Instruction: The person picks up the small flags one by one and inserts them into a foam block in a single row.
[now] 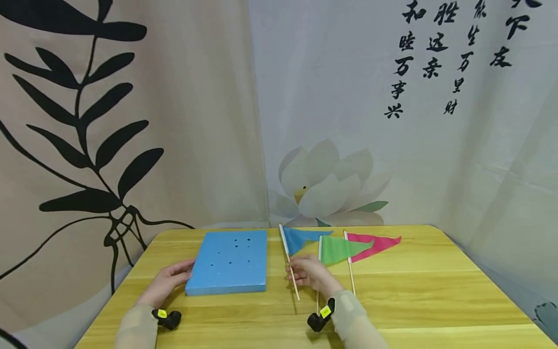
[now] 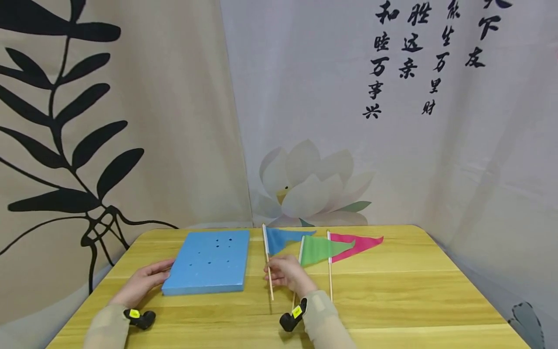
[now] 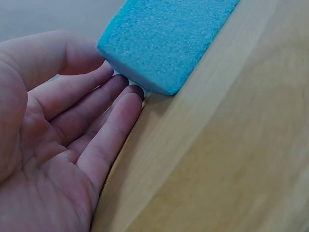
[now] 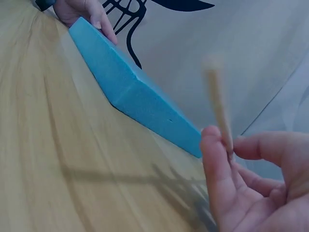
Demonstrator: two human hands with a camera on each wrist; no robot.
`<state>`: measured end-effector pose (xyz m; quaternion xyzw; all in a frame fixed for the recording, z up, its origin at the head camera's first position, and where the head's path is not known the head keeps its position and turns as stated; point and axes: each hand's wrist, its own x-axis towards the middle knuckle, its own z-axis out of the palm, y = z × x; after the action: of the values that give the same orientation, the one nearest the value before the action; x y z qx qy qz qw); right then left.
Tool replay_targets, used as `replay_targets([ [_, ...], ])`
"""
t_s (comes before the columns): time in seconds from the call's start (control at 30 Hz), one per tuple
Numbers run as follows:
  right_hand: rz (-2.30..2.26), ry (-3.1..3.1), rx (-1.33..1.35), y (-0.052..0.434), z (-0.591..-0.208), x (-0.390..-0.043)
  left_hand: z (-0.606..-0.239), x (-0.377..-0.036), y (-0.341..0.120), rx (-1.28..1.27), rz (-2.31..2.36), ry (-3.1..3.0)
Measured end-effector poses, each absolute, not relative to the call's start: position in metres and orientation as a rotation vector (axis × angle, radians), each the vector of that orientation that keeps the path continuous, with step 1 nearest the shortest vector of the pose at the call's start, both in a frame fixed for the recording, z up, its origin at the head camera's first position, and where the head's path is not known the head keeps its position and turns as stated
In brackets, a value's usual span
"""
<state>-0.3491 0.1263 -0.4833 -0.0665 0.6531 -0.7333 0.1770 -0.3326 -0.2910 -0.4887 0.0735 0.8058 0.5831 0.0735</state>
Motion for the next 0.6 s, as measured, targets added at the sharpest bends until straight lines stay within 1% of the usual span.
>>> replay_targets([
  [0.3, -2.205, 1.818, -0.106, 0.122, -0.473, -0.349, -0.489, -0.333, -0.293, 0.229, 1.762, 2.391],
  [0.6, -2.289, 1.91, -0.126, 0.124, -0.454, -0.346, -0.487, -0.332, -0.292, 0.223, 1.753, 2.394],
])
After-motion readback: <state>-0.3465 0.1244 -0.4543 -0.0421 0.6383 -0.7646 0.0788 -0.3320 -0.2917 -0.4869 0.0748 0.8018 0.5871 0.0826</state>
